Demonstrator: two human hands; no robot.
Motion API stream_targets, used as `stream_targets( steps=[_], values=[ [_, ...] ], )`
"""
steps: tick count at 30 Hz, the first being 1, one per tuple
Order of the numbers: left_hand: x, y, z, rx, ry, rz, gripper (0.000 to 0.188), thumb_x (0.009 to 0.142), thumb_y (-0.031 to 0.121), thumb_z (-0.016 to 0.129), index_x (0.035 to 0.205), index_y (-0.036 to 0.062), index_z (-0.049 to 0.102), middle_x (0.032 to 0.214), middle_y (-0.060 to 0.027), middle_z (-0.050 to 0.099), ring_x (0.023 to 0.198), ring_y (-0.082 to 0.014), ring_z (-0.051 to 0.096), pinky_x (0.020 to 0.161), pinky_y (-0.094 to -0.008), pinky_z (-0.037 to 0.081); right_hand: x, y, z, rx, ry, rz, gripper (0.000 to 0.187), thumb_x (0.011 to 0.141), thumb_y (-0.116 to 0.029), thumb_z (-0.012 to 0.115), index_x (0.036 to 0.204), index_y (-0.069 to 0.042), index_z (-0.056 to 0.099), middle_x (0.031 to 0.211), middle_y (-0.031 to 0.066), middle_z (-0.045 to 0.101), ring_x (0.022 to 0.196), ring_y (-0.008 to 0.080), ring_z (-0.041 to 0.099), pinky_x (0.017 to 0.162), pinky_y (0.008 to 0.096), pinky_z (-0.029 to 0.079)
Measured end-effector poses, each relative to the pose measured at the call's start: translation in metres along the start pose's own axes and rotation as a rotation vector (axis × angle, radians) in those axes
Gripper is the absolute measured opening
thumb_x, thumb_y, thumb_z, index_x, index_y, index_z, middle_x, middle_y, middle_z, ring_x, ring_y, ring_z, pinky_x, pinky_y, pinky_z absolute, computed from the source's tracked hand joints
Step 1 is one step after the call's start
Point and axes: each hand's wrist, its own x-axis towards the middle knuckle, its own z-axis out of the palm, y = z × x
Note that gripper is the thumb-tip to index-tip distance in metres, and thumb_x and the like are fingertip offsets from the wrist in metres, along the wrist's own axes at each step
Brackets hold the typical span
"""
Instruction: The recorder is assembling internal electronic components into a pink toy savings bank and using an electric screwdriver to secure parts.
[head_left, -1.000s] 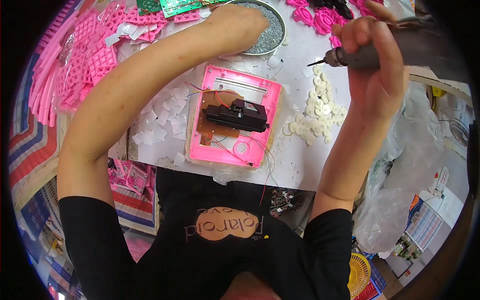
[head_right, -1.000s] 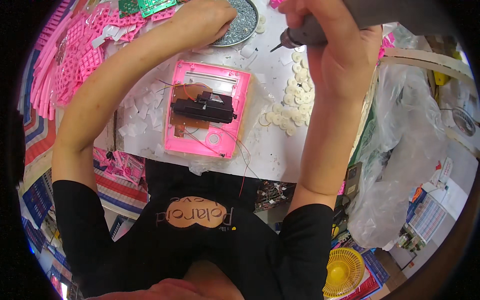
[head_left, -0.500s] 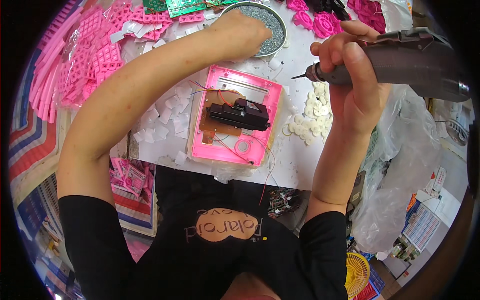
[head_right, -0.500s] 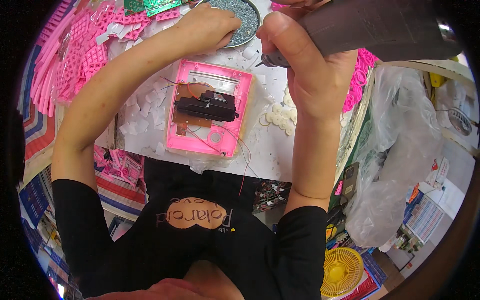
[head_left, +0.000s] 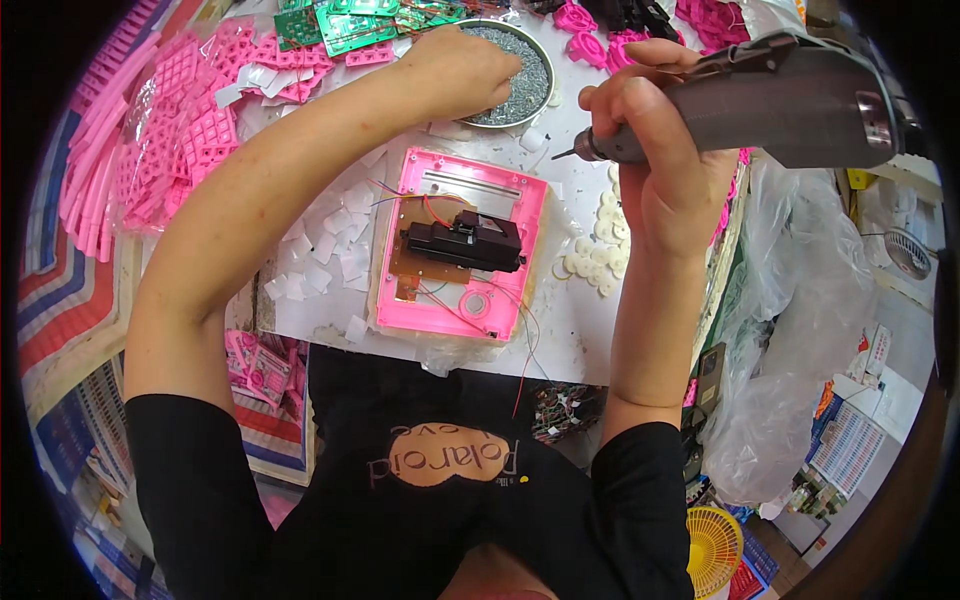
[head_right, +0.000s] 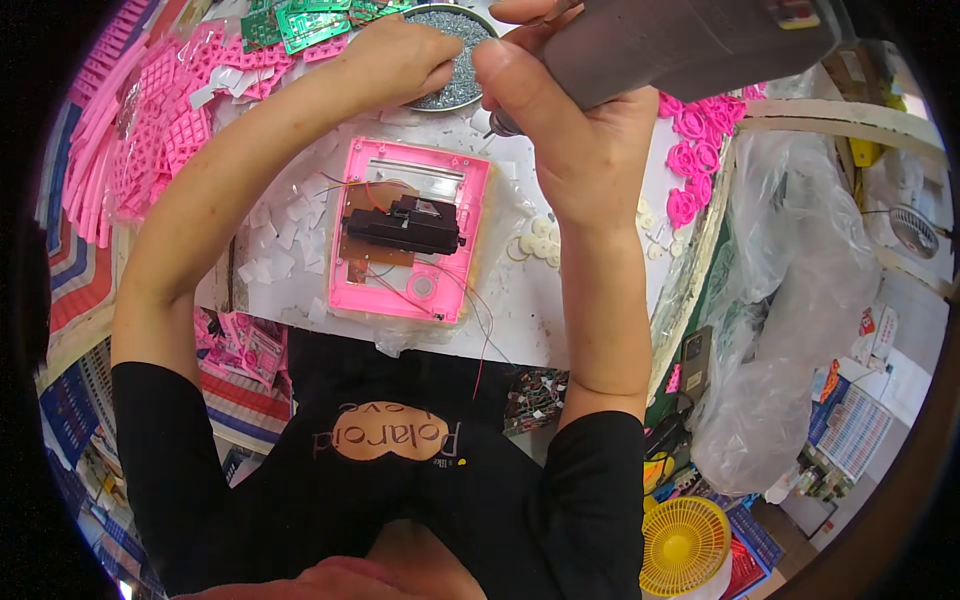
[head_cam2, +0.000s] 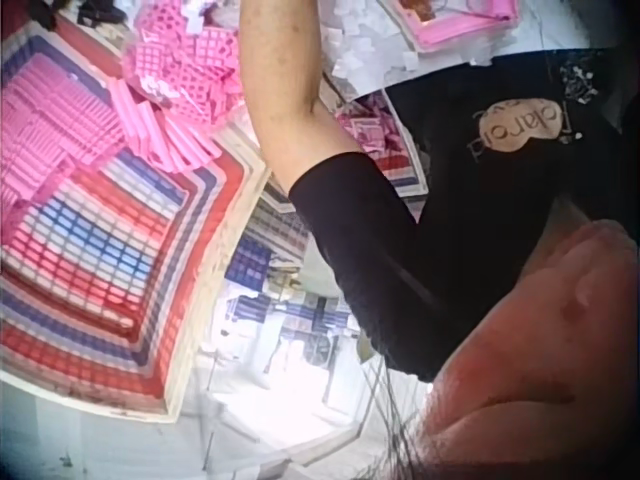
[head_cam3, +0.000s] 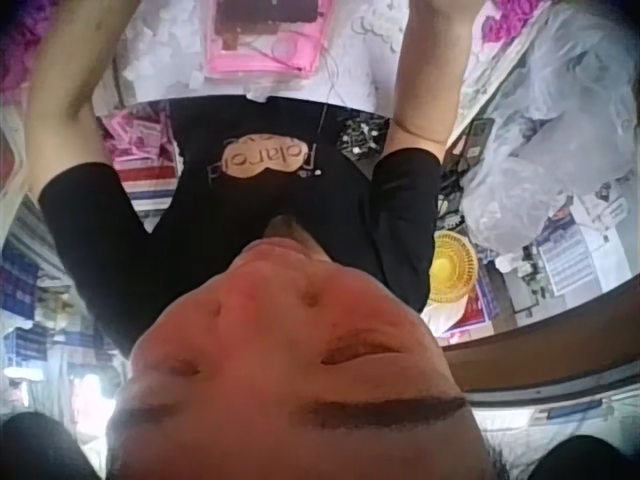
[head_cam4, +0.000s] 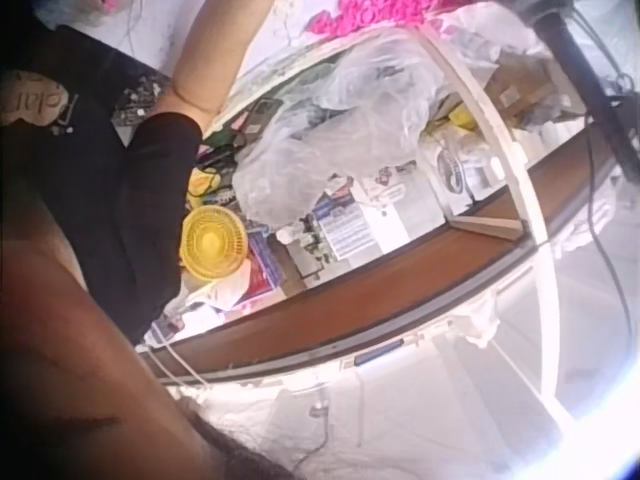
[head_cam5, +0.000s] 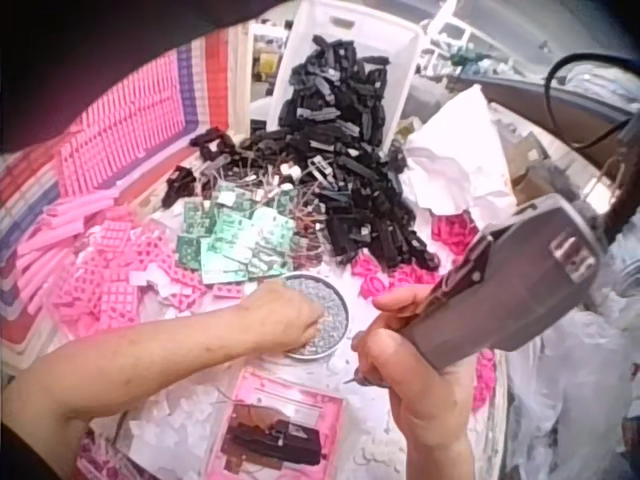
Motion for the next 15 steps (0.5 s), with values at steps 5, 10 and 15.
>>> stream_targets(
  steps=[5, 10, 15],
  values=[
    [-0.055, 0.046, -0.048, -0.235, 0.235, 0.244, 0.009, 0.086, 0.021, 0.066, 0.089, 0.0116, 0.065, 0.081, -0.0050, 0.068, 0.081, -0.0251, 0.067, 0.078, -0.0464, 0.045, -0.015, -0.023, 0.007, 0.087, 0.029, 0.109, 0.048, 0.093, -0.008, 0.063, 0.135, 0.006, 0.045, 0.087, 0.0141, 0.065, 0.074, 0.0221, 0.063, 0.087, 0.0469, 0.056],
    [-0.127, 0.086, -0.059, -0.460, 0.231, 0.112, 0.010, 0.086, 0.013, 0.071, 0.092, 0.0129, 0.065, 0.089, 0.0000, 0.068, 0.087, -0.0201, 0.063, 0.088, -0.0399, 0.037, -0.045, -0.033, 0.026, 0.461, -0.044, -0.045, 0.040, 0.094, -0.013, 0.064, 0.130, -0.007, 0.046, 0.068, 0.0051, 0.053, 0.059, 0.0163, 0.052, 0.064, 0.0388, 0.053],
    [-0.144, 0.097, -0.050, -0.619, 0.271, -0.020, 0.012, 0.083, 0.012, 0.076, 0.092, 0.0133, 0.068, 0.090, -0.0022, 0.070, 0.091, -0.0225, 0.066, 0.089, -0.0406, 0.035, -0.056, -0.038, 0.041, 0.559, -0.072, -0.083, 0.036, 0.093, -0.009, 0.069, 0.121, -0.004, 0.046, 0.069, 0.0066, 0.057, 0.060, 0.0160, 0.055, 0.064, 0.0386, 0.054]
  ],
)
